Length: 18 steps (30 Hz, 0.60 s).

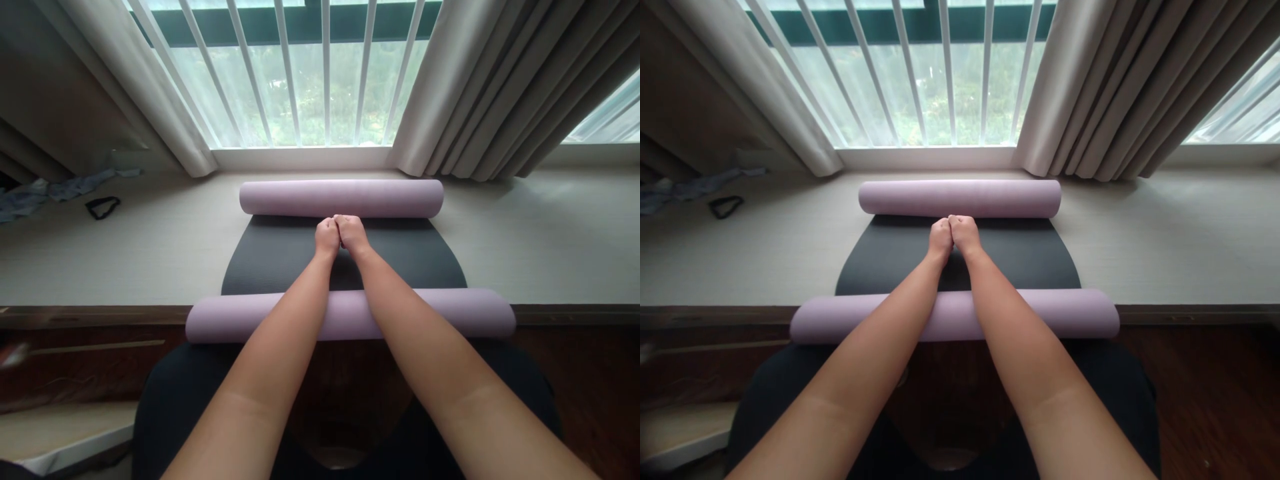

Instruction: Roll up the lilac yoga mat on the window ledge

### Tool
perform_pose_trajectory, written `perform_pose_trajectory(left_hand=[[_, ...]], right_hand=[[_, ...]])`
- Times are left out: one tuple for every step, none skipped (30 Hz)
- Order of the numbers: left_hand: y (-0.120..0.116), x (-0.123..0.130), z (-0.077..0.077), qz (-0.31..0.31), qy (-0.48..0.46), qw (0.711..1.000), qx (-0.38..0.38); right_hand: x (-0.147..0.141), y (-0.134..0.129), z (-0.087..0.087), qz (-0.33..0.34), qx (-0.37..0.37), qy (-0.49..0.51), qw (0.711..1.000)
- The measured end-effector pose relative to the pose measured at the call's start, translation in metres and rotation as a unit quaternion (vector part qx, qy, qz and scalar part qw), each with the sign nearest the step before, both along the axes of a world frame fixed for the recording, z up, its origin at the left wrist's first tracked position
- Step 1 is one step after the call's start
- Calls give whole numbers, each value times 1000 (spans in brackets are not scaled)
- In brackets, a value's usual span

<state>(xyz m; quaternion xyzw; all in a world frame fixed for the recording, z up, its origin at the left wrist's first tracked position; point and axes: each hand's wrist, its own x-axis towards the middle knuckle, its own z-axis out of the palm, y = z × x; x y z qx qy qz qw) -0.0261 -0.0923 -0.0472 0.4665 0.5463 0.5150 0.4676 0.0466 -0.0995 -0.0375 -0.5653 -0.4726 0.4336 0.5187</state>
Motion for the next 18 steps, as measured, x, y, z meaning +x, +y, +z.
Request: perform_pose_trajectory(left_hand=[[0, 0, -1, -1, 3, 1000, 1], [1, 0, -3, -1, 5, 1000, 6], [2, -1, -4, 2, 7, 1000, 13], [4, -1, -5, 6, 7, 1000, 22], [5, -2, -7, 10, 6, 999, 30], [7, -2, -7, 13, 4, 999, 35], [9, -3, -8, 15, 0, 999, 37], [10, -3, -9, 18, -5, 999, 35], [12, -3, -9, 20, -11, 999, 33], [14, -2, -9, 22, -15, 999, 30], [16, -2, -9, 24, -18, 999, 29], [18, -1, -9, 25, -20, 999, 30], [20, 0, -9, 26, -22, 999, 31], [22, 0, -8, 27, -23, 999, 32], [24, 1, -6, 30, -26, 999, 32], [25, 2, -5, 32, -28, 999, 31], [27, 2, -3, 35, -30, 998, 31], [28, 3, 0, 36, -32, 998, 33]], right_hand=[[-1, 0, 0, -3, -2, 3, 1000], [-2, 0, 0, -6, -3, 5, 1000], [-3, 0, 1, -9, -4, 7, 1000], [-4, 1, 1, -11, -5, 7, 1000], [-5, 2, 2, -13, -6, 7, 1000], [-6, 3, 3, -15, -8, 5, 1000], [-7, 4, 4, -16, -10, 4, 1000], [-8, 6, 4, -17, -12, 3, 1000], [-8, 7, 5, -18, -14, 3, 1000], [-8, 9, 6, -19, -14, 4, 1000], [-8, 10, 6, -21, -14, 6, 1000], [-9, 12, 7, -23, -11, 8, 1000], [-9, 13, 8, -25, -8, 11, 1000], [-9, 15, 9, -26, -5, 14, 1000], [-8, 16, 10, -26, -2, 17, 1000], [-8, 18, 11, -26, 2, 19, 999], [-8, 19, 13, -25, 5, 21, 999], [-8, 21, 14, -24, 9, 24, 999]])
